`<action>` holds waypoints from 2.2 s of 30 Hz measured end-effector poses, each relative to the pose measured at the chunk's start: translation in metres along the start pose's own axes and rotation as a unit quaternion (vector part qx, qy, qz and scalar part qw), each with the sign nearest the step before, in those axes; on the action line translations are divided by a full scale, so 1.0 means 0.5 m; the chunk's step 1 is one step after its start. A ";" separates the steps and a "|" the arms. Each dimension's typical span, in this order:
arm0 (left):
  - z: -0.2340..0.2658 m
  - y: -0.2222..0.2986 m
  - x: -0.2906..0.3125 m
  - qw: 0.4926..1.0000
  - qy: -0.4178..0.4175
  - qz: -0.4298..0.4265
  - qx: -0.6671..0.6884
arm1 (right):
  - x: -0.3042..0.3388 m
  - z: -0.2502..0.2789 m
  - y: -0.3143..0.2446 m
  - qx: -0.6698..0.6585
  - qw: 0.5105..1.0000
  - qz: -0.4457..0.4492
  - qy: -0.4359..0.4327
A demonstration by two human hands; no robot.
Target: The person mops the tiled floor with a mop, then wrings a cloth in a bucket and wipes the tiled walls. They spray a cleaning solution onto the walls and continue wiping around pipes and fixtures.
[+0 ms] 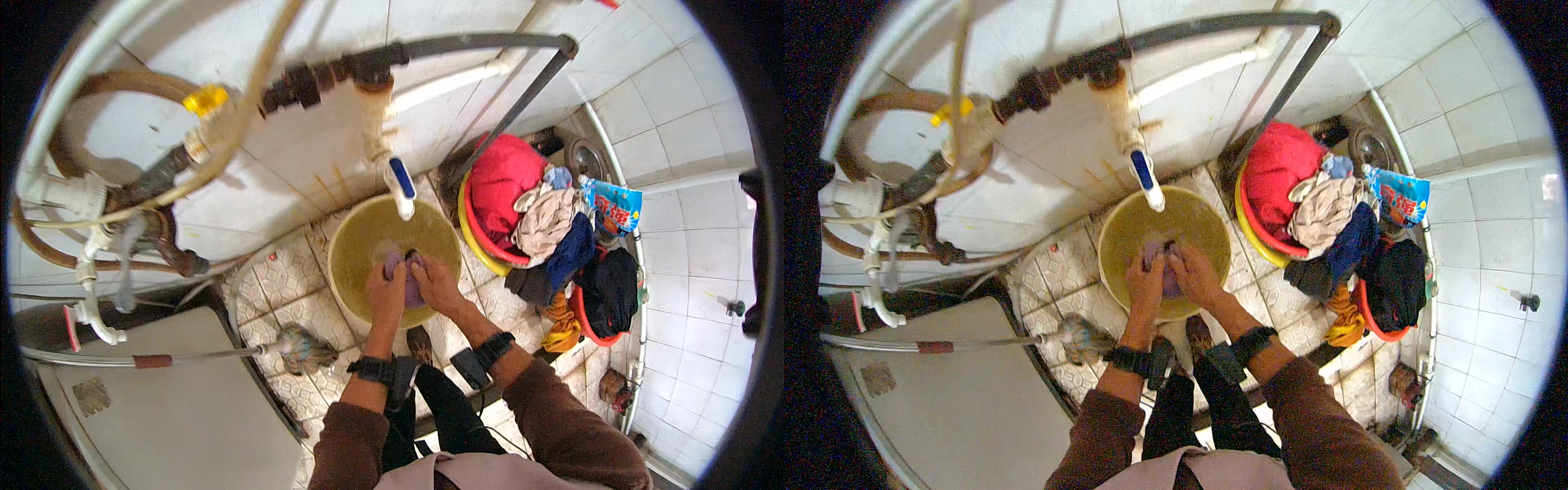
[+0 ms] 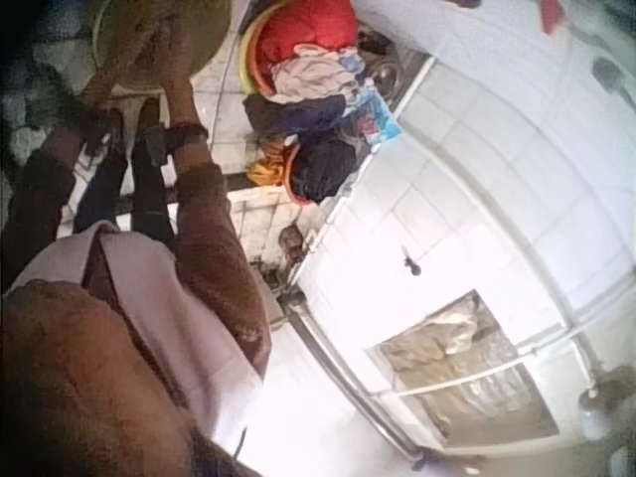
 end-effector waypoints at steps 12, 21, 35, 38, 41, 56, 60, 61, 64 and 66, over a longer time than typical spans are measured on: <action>0.121 0.191 0.136 0.992 -0.080 -0.004 0.098 | 0.078 0.120 -0.108 -0.609 0.768 -0.150 0.131; 0.307 0.388 0.216 0.987 -0.099 -0.117 0.050 | 0.159 0.311 -0.370 -0.725 0.689 -0.017 0.015; 0.978 0.367 0.630 0.693 0.598 -0.134 -0.380 | 0.113 0.583 -1.100 -0.499 0.622 0.603 0.022; 1.038 0.289 0.689 0.588 0.618 -0.075 -0.517 | 0.035 0.580 -1.238 -0.215 0.717 0.585 0.312; 1.056 0.213 0.711 0.586 0.612 0.015 -0.531 | -0.044 0.524 -1.297 0.046 0.712 0.576 0.399; 1.113 0.130 0.697 0.649 0.471 0.202 -0.563 | -0.084 0.729 -1.653 0.305 0.582 0.518 0.548; 1.095 0.153 0.710 0.667 0.456 0.216 -0.548 | -0.053 0.708 -1.755 0.291 0.583 0.534 0.539; 1.093 0.161 0.713 0.673 0.448 0.226 -0.543 | -0.055 0.689 -1.775 0.353 0.586 0.536 0.495; 1.087 0.177 0.718 0.665 0.448 0.213 -0.558 | -0.086 0.589 -1.723 0.350 0.438 0.695 0.450; 1.087 0.175 0.720 0.685 0.446 0.213 -0.536 | -0.104 0.555 -1.657 0.350 0.433 0.719 0.416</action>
Point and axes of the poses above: each hand's wrist, its own x-axis away from the middle knuckle, its own z-axis out of the back of the hand, y = z × x, the point moved 1 cm from there along -x, towards the middle knuckle, and after that the axes turned 7 degrees about -y, right-handed, at the moved point
